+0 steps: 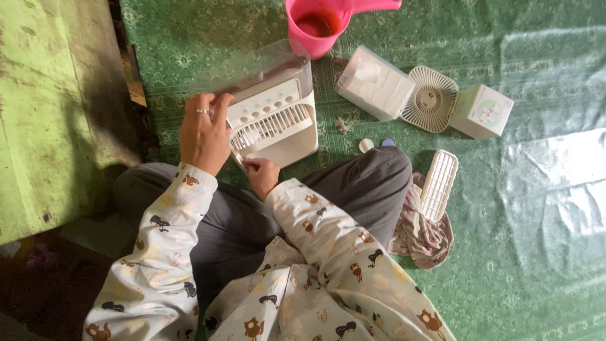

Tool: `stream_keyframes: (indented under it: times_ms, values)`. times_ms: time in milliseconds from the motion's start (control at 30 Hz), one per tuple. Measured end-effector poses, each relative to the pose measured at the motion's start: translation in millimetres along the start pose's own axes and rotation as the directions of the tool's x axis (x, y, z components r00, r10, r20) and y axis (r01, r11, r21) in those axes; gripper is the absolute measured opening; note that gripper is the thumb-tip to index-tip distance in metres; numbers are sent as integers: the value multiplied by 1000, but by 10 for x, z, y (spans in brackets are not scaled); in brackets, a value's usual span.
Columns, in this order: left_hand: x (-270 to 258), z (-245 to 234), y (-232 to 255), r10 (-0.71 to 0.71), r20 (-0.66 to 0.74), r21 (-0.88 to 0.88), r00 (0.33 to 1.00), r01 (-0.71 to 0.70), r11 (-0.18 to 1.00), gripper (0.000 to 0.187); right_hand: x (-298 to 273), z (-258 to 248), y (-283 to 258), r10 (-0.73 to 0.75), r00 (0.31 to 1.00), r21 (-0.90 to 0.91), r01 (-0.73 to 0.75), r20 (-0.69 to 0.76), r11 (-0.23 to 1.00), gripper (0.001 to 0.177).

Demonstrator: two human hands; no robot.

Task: The person assembles a small portable fan by hand. They place the fan blades into the housing, secure them with a central cap, and attach the front grille cover.

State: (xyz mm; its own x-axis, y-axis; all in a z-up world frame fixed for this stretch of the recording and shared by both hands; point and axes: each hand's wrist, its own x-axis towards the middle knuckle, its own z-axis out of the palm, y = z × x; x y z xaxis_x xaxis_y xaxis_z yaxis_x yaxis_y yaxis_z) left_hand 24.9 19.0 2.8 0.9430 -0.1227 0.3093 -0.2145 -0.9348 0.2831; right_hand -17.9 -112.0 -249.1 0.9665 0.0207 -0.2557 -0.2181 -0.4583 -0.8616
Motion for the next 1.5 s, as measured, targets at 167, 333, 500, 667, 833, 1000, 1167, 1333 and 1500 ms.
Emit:
stream_keyframes:
  times_ms: [167,333,500,667,833,1000,1167,1333,1500]
  values:
    - [63,-30,-4,13,-30,-14,999,-14,1000,68,-44,133,-142,313,940,868,-265,136,419,16]
    - [29,11,-28,12,-19,-4,1000,-12,1000,68,-215,-74,-89,-36,998,327,54,-58,943,16]
    - [25,86,-65,34,-50,33,998,-32,999,69,-102,-702,-85,9,988,105,-26,155,994,17]
    - [-36,144,-70,34,-47,49,998,-32,998,66,-459,-1284,-695,-422,844,-17,442,-330,897,24]
    - [-17,155,-55,18,-23,26,1000,-18,1000,62,-209,-1208,-1252,-766,626,-285,714,-149,639,34]
    - [-15,43,0,58,-61,36,996,-56,998,64,-265,-1226,-1339,-778,625,-485,701,64,523,41]
    - [-34,24,27,57,-61,54,996,-54,997,61,-458,-1331,-1245,-696,716,-465,636,55,617,37]
    - [-20,47,26,39,-70,9,997,-38,999,63,-227,-1197,-1364,-730,680,-412,647,-70,642,31]
    - [-41,18,38,46,-76,4,996,-46,999,62,-329,-1161,-1473,-752,659,-485,649,-27,586,33]
